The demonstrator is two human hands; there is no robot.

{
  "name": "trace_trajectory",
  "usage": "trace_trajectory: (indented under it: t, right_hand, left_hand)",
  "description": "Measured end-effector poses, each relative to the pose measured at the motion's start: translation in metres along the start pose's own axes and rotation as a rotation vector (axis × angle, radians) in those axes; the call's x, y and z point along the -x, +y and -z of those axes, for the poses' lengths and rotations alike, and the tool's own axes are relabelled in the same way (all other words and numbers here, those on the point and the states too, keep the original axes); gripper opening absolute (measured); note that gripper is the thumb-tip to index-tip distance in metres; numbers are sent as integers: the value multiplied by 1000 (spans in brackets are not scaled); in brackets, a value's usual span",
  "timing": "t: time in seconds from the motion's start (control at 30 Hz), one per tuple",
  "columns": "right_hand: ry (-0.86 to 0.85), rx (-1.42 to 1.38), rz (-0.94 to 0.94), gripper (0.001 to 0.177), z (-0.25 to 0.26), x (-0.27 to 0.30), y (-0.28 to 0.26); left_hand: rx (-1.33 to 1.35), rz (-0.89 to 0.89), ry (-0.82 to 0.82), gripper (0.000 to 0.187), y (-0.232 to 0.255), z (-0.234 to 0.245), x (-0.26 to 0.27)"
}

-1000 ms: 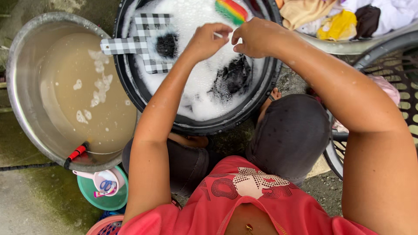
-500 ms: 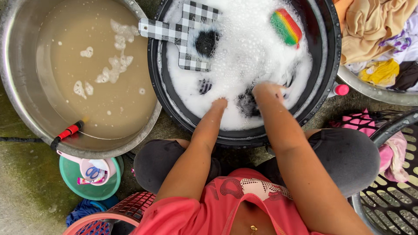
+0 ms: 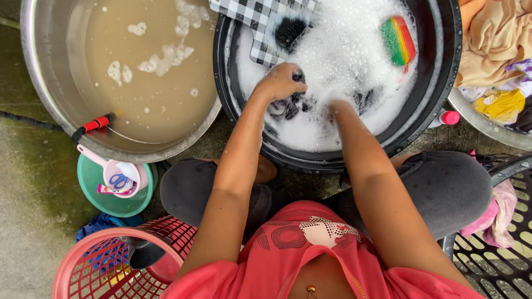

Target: The person hand-washes clothes by scrubbing and wringing garments in a basin of soapy water, placing one into a basket before scrubbing another piece.

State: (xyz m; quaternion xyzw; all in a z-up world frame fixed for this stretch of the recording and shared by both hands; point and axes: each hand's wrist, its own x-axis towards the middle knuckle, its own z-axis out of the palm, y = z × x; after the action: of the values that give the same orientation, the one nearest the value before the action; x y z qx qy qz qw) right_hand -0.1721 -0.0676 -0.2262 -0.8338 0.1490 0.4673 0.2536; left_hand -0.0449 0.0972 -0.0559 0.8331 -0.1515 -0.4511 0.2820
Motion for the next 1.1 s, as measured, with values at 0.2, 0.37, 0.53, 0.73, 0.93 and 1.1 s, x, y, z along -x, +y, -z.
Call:
trace_trajectory:
  t: [0.2,0.37,0.53,0.73,0.93,1.1]
  right_hand:
    - [88,-163,263,73,135,122,-77]
    - [498,-502,545,51,190,203,-75]
    - [948,-591,742,35,207,216,-16]
    - [180,-1816,1371,39,218,207,-18]
    - [300,-1856,858,44,167,133,-66]
    - [569,-1837,766,31,133,68,-58]
  left_hand:
    - [223,-767,188,25,97,81,112]
    - [265,-729,511,27,116,120,140]
    - [82,-570,545,32,112,121,95]
    - [-203,-690,676,30,74,74,35]
    - [125,-1285,860,29,118,-54,-4]
    - [148,-972,946,35,88,-24,-51]
